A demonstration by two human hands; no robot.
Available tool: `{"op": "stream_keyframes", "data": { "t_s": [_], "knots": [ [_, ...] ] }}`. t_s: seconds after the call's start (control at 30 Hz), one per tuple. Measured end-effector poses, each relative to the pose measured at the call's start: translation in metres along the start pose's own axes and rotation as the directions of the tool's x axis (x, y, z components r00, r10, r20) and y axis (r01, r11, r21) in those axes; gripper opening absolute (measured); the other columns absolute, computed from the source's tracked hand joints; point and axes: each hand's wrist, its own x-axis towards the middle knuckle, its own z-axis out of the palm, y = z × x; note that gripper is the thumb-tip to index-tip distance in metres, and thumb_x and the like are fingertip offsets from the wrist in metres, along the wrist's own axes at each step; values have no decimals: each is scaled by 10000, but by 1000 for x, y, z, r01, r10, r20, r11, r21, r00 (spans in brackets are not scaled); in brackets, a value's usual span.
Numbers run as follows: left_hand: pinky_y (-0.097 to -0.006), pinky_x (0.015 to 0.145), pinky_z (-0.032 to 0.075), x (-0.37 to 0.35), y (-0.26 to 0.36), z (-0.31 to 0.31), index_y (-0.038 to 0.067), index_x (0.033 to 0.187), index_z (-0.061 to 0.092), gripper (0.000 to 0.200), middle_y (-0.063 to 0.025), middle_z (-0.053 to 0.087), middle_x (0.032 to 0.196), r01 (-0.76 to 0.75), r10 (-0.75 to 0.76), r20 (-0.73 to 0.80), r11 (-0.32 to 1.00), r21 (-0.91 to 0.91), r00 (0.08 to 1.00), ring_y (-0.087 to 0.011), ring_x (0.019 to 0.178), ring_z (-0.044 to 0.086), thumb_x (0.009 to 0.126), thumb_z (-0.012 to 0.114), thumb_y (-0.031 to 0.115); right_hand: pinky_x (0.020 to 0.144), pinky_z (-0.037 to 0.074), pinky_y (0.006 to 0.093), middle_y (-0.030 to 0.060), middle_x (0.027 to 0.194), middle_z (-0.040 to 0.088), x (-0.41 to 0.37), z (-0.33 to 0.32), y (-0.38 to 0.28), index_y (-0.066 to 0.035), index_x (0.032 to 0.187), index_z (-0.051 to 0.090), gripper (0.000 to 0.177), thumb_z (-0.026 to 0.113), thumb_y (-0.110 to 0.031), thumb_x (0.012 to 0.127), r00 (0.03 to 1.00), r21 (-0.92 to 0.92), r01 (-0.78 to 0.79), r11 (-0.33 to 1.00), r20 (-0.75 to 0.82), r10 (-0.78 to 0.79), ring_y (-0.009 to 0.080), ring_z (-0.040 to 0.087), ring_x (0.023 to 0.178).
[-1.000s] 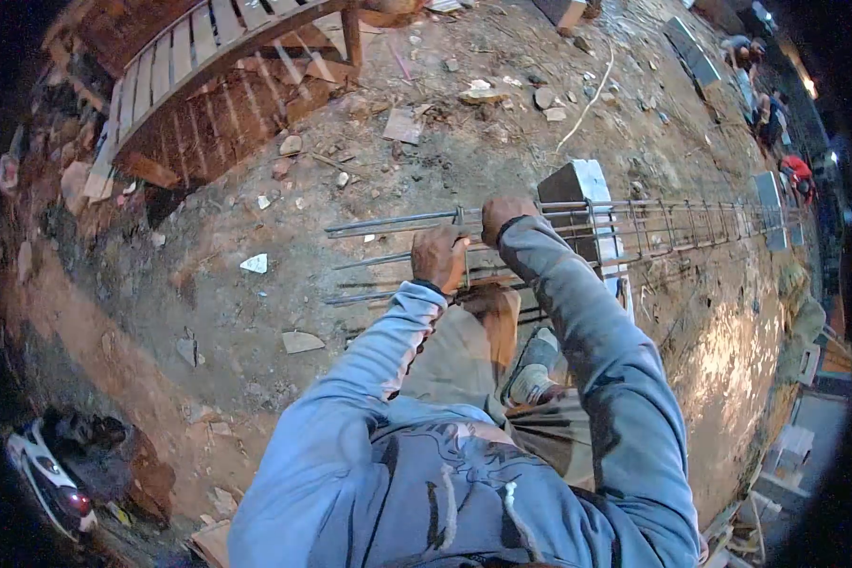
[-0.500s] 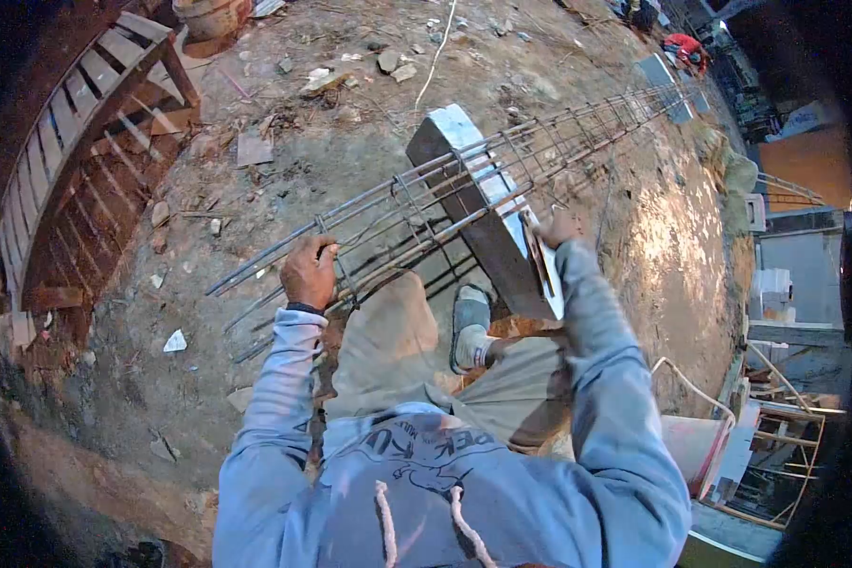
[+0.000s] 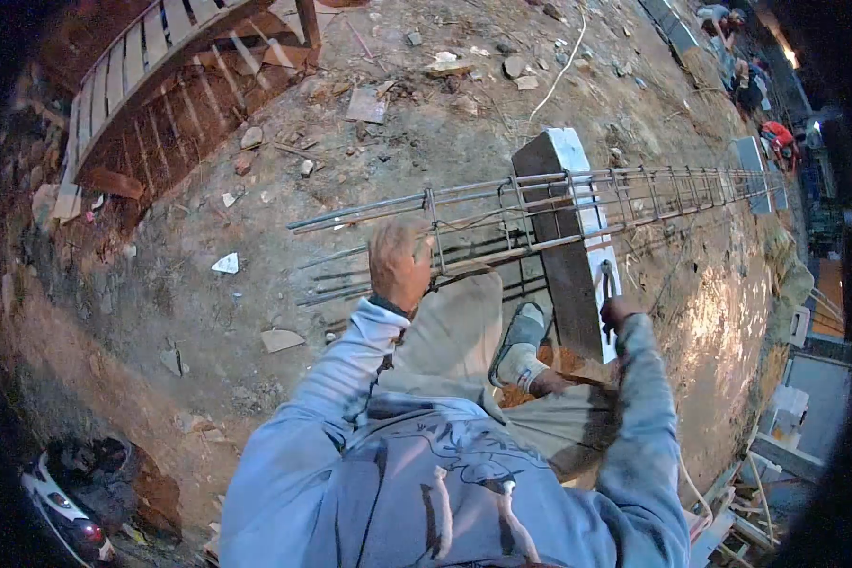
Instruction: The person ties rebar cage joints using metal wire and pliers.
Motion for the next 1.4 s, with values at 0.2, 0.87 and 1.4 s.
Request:
{"op": "stream_keyframes", "data": {
  "t_s": [0.2,0.87,1.4],
  "knots": [
    [-408,691,458,-35,-1,30,71,930,611,193,-142,618,868,497,-472,160,789,-362,867,-299,783,594,812,601,224,426,452,266,108,707,582,-201,-64,-180,-7,1234,460,439,558,-149,830,868,440,474,763,-89,-488,192,544,485],
    [-253,516,333,-9,1,60,86,730,569,149,-2,537,701,619,-707,563,-225,-753,428,-112,591,475,819,573,205,865,355,540,136,1251,434,-192,34,-357,-142,1180,526,333,403,-256,893,470,-987,143,-80,138,-872,383,349,1191],
    [-239,446,334,-23,-20,74,119,725,491,173,-5,532,693,543,-562,678,-420,-727,474,-103,591,507,857,511,229,868,376,470,116,1024,581,-192,44,-359,-117,1000,599,243,473,-231,826,576,-985,115,-125,169,-800,294,481,1087]
  ]
}}
